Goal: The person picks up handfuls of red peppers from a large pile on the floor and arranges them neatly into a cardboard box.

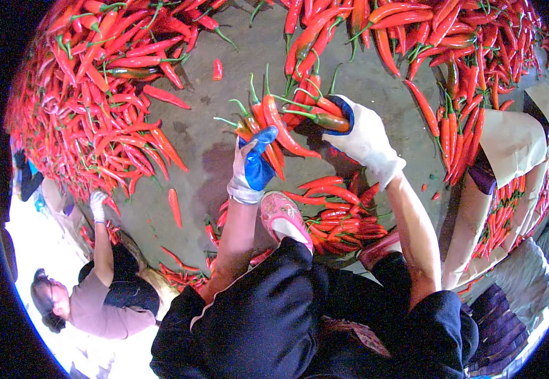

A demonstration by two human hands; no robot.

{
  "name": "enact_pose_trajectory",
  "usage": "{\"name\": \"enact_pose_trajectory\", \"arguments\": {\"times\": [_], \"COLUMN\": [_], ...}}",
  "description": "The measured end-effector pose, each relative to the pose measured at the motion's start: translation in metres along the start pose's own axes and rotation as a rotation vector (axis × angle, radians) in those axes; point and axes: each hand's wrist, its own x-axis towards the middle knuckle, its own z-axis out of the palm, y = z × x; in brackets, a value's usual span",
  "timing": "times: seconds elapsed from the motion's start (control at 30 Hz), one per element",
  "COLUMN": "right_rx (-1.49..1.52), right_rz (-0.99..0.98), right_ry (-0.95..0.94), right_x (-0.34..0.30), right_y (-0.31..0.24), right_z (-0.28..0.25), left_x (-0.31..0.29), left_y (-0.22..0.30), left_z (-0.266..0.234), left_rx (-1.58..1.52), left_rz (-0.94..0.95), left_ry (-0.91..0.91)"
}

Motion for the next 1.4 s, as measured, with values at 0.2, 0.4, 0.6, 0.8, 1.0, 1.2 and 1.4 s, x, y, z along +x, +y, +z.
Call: {"name": "enact_pose_trajectory", "arguments": {"times": [0.2, 0.4, 0.6, 0.8, 1.0, 1.2, 1.4], "right_rx": [0.223, 1.239, 1.319, 1.319, 0.615, 0.011, -0.363], "right_rz": [0.091, 0.351, 0.318, 0.221, 0.252, -0.023, -0.182], "right_ry": [0.002, 0.217, 0.311, 0.359, 0.232, 0.132, -0.022], "right_x": [-0.022, -0.042, -0.041, -0.031, -0.023, 0.016, 0.016], "right_y": [0.022, 0.111, 0.123, 0.104, 0.064, -0.029, -0.010], "right_z": [-0.028, -0.062, -0.075, -0.071, -0.071, -0.011, -0.010], "left_x": [-0.004, -0.022, -0.021, 0.023, 0.001, -0.037, -0.042], "left_y": [0.030, 0.030, 0.008, -0.031, 0.008, 0.040, 0.038], "left_z": [0.013, 0.068, 0.101, 0.115, 0.084, 0.029, 0.026], "left_rx": [0.031, 1.044, 1.427, 2.092, 1.651, 0.807, 0.286], "left_rz": [-0.077, -0.387, -0.061, 0.444, 0.214, -0.125, -0.233], "left_ry": [0.062, -0.541, -0.479, -0.478, -0.455, 0.013, 0.183]}}
